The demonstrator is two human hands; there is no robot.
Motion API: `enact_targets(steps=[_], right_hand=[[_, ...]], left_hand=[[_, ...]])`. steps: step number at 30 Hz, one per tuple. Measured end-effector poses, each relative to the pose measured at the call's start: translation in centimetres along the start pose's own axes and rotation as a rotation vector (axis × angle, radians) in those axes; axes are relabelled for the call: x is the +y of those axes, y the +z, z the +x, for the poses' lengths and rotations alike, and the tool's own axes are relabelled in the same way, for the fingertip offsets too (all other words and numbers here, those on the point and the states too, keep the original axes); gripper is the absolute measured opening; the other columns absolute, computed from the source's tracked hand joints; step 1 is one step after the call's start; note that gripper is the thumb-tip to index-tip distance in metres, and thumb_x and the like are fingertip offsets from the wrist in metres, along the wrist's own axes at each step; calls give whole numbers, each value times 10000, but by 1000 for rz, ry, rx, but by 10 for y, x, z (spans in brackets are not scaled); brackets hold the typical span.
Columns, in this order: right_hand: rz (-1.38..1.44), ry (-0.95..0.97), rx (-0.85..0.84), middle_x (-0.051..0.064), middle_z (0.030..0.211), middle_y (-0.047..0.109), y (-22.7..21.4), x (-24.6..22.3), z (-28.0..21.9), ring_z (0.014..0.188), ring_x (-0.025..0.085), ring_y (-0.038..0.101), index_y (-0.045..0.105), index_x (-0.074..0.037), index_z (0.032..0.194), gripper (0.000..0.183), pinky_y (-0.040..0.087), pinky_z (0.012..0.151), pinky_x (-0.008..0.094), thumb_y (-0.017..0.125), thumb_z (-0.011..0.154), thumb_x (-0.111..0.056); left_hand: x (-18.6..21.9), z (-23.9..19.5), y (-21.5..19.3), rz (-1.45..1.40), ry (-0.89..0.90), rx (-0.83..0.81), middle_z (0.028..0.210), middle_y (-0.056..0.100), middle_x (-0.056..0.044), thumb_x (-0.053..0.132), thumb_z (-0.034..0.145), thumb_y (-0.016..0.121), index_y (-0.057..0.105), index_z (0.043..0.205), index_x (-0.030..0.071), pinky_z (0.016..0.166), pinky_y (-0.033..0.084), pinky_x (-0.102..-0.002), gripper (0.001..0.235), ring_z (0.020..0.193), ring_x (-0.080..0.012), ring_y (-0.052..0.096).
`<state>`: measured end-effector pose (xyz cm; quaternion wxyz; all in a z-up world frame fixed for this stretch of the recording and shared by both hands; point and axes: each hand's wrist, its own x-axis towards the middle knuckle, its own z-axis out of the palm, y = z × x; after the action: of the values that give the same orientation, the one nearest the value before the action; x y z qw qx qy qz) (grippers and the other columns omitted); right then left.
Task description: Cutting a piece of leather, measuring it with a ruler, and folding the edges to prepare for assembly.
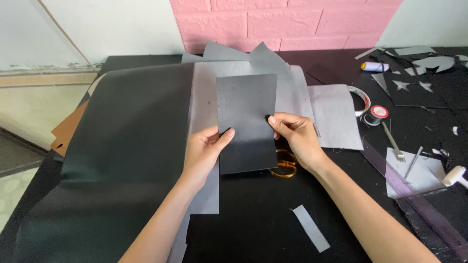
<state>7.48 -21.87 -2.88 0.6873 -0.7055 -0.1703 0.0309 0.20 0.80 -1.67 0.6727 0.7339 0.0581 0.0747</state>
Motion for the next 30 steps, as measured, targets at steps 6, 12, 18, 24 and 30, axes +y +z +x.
enact_targets(steps=[6, 12, 18, 24, 30], right_hand=[[102, 44, -6, -22, 767, 642, 3, -2, 0, 679, 99, 533, 790, -93, 907, 76, 497, 700, 234, 755, 948, -146], [137, 70, -14, 11, 699, 651, 4, -4, 1, 651, 111, 574, 772, -84, 802, 110, 512, 675, 256, 791, 905, -117], [121, 84, 81, 12, 681, 651, 1, 1, 3, 645, 118, 561, 796, -80, 790, 90, 494, 696, 268, 835, 859, -124], [143, 109, 123, 24, 690, 664, 1, 6, 7, 636, 123, 558, 819, -50, 844, 72, 510, 683, 271, 847, 838, -116], [122, 97, 126, 8, 703, 633, 0, 4, 7, 658, 120, 525, 830, -45, 904, 97, 483, 682, 272, 819, 868, -135]], left_hand=[[0, 0, -2, 24, 17, 11, 680, 176, 76, 287, 969, 760, 195, 703, 192, 623, 133, -263, 632, 642, -72, 162], [0, 3, -4, 15, 33, 10, 665, 183, 77, 288, 968, 769, 213, 689, 191, 626, 139, -264, 630, 632, -68, 171], [3, 3, -2, 4, -6, 12, 672, 225, 60, 301, 1005, 725, 301, 677, 172, 628, 171, -272, 552, 638, -73, 208], [-1, 5, -4, -116, -64, 18, 700, 159, 55, 430, 1042, 611, 288, 677, 179, 607, 158, -275, 548, 629, -87, 163], [-1, 7, -4, -279, -98, -45, 655, 188, 64, 445, 1052, 564, 297, 656, 199, 605, 288, -240, 537, 598, -77, 179]])
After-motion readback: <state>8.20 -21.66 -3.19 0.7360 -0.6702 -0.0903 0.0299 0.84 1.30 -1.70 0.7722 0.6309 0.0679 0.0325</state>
